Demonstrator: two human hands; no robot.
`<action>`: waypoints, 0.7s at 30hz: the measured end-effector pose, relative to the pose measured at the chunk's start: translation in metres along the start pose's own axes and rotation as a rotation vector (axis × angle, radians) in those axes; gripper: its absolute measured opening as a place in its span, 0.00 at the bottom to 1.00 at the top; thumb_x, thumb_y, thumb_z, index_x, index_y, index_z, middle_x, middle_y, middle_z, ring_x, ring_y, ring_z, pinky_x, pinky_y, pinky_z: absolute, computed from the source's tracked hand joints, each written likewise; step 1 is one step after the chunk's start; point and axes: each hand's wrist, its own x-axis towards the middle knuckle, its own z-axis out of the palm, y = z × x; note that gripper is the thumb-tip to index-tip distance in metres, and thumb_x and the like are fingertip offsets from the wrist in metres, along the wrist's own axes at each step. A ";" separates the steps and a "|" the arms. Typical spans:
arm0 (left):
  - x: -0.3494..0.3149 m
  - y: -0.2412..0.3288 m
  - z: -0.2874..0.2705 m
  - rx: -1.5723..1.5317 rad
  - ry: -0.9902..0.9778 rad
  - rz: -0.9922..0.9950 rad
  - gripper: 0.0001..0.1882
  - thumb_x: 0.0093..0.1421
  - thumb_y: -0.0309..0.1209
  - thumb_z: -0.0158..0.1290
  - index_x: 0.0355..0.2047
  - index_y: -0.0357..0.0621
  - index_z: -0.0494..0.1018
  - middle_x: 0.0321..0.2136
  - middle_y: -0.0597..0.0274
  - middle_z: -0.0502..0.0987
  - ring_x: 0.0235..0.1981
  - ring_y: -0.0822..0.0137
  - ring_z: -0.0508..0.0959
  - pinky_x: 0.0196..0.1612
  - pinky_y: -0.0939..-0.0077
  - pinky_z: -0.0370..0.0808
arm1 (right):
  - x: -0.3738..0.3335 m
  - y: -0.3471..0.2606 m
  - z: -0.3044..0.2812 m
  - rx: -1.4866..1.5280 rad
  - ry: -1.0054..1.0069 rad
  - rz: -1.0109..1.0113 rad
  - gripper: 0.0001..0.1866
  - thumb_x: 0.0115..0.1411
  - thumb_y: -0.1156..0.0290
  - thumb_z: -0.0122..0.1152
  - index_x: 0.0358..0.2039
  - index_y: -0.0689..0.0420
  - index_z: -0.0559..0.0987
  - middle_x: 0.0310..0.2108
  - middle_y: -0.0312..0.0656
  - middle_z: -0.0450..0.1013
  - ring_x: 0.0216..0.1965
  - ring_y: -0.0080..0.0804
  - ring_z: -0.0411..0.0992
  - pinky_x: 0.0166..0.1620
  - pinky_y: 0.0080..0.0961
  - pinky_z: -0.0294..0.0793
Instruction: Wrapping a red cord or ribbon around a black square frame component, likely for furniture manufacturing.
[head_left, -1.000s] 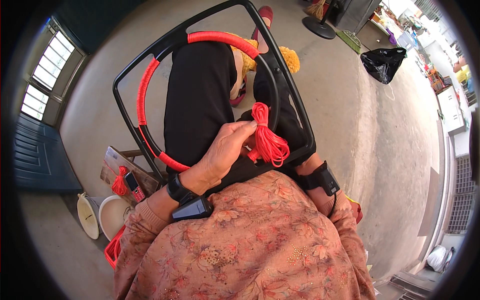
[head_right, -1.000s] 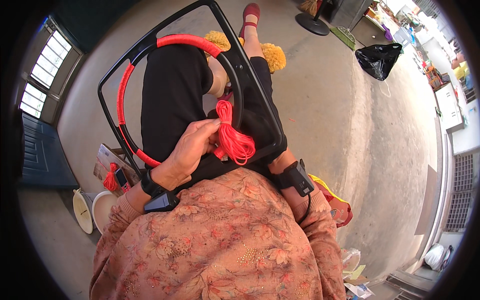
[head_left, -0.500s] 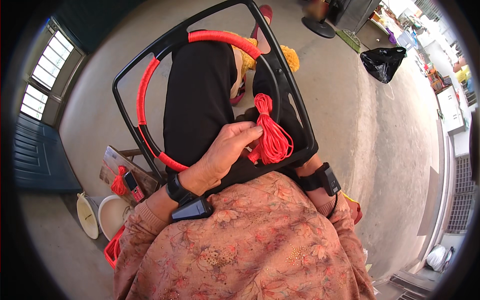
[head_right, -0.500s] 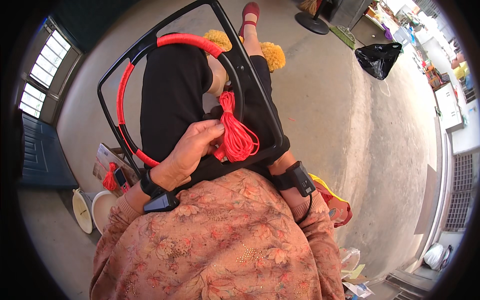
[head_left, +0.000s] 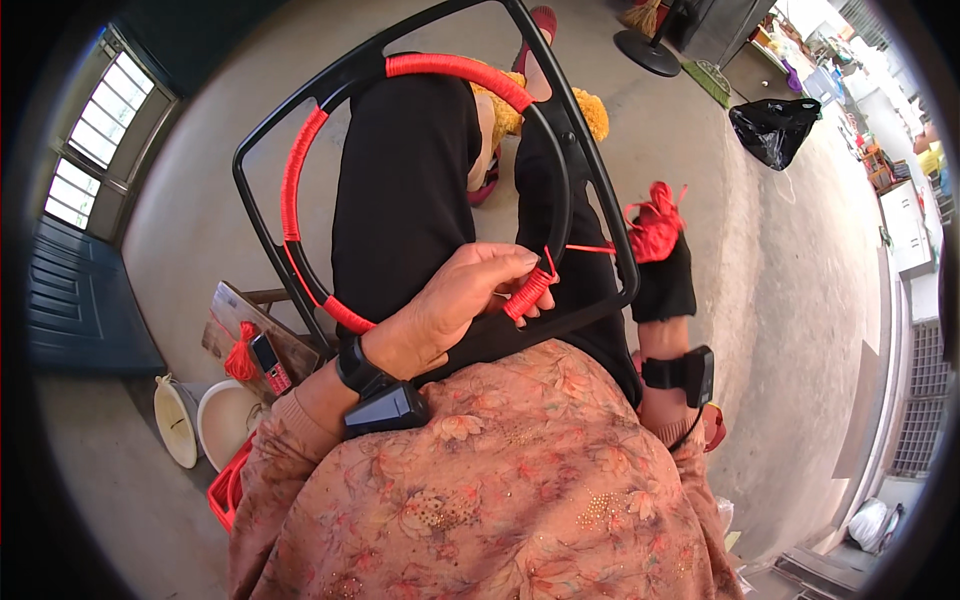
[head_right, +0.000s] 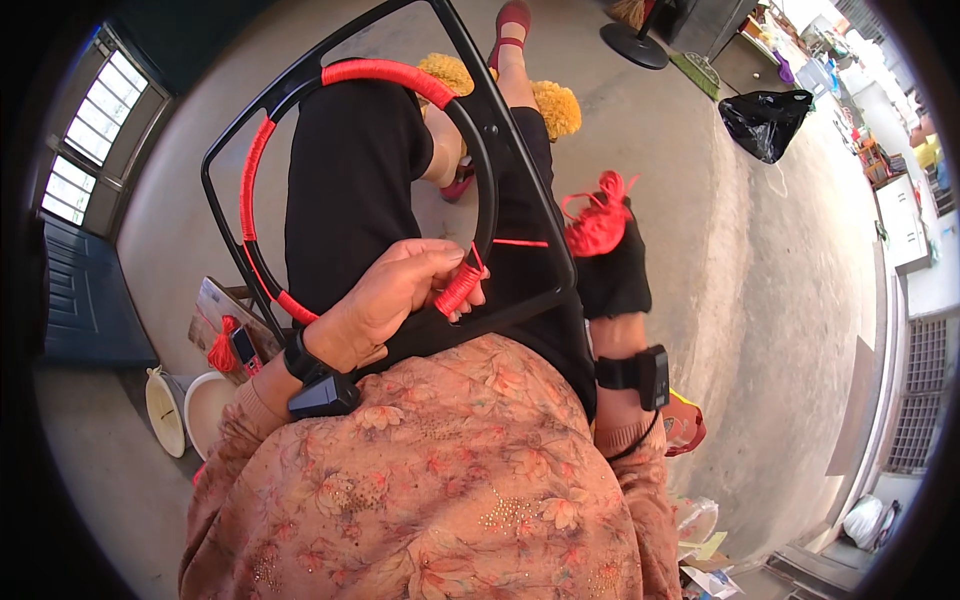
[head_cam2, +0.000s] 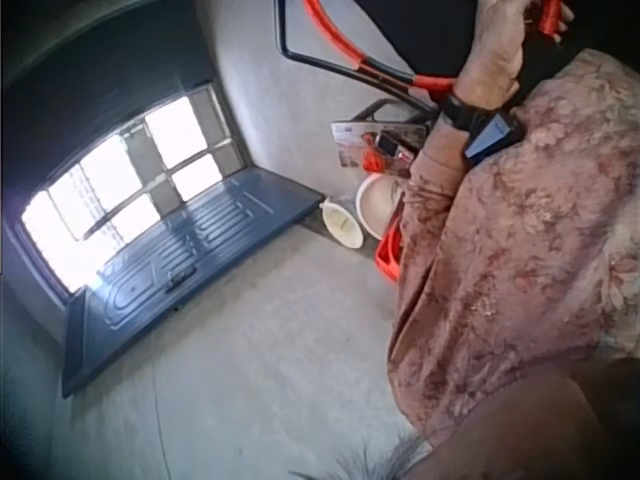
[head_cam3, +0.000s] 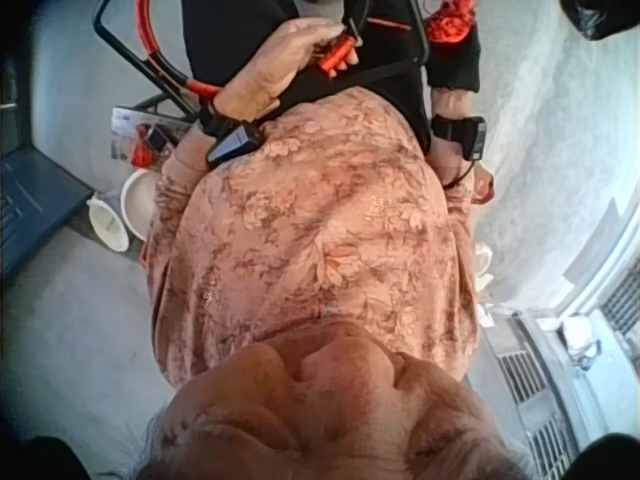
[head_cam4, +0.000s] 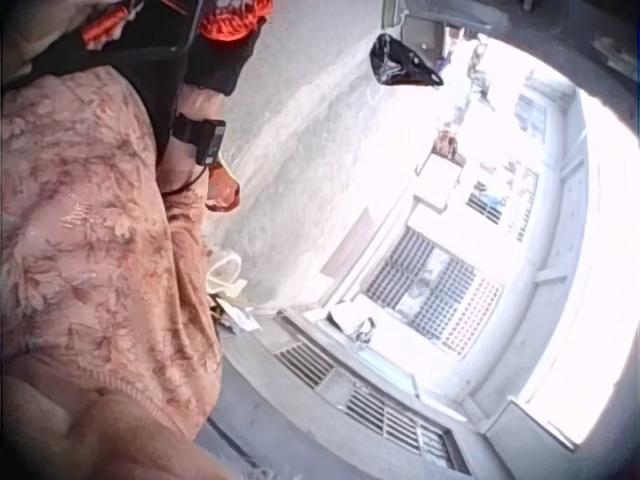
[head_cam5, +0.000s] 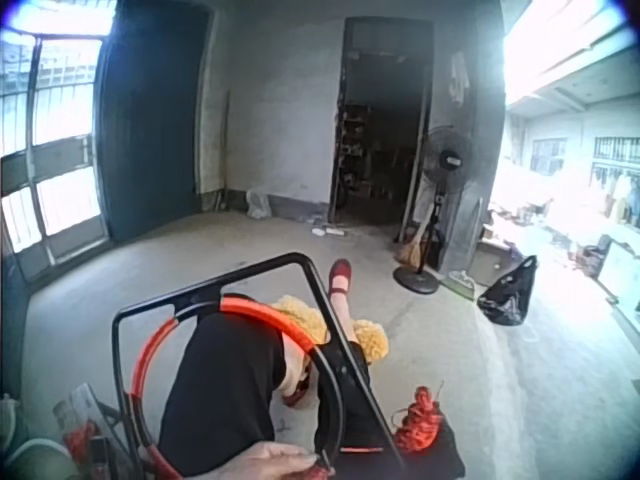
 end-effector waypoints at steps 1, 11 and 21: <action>0.000 0.001 0.002 -0.017 -0.005 -0.017 0.18 0.68 0.37 0.42 0.38 0.34 0.75 0.28 0.56 0.79 0.27 0.71 0.78 0.32 0.78 0.76 | 0.001 0.004 -0.016 -0.007 -0.094 -0.023 0.11 0.65 0.71 0.49 0.48 0.58 0.69 0.37 0.39 0.73 0.30 0.30 0.74 0.34 0.27 0.77; -0.004 0.005 0.012 0.113 0.050 -0.030 0.17 0.66 0.39 0.48 0.28 0.37 0.75 0.23 0.60 0.78 0.23 0.75 0.76 0.30 0.81 0.74 | -0.074 -0.004 0.003 0.558 0.011 0.549 0.20 0.68 0.56 0.47 0.51 0.59 0.72 0.42 0.42 0.76 0.40 0.35 0.76 0.45 0.33 0.77; -0.002 0.006 0.016 0.102 0.081 0.060 0.08 0.64 0.31 0.51 0.32 0.38 0.72 0.25 0.59 0.78 0.24 0.76 0.77 0.30 0.83 0.75 | -0.058 0.012 -0.030 -0.070 0.134 -0.079 0.19 0.66 0.59 0.51 0.51 0.59 0.71 0.42 0.43 0.74 0.45 0.33 0.72 0.48 0.31 0.73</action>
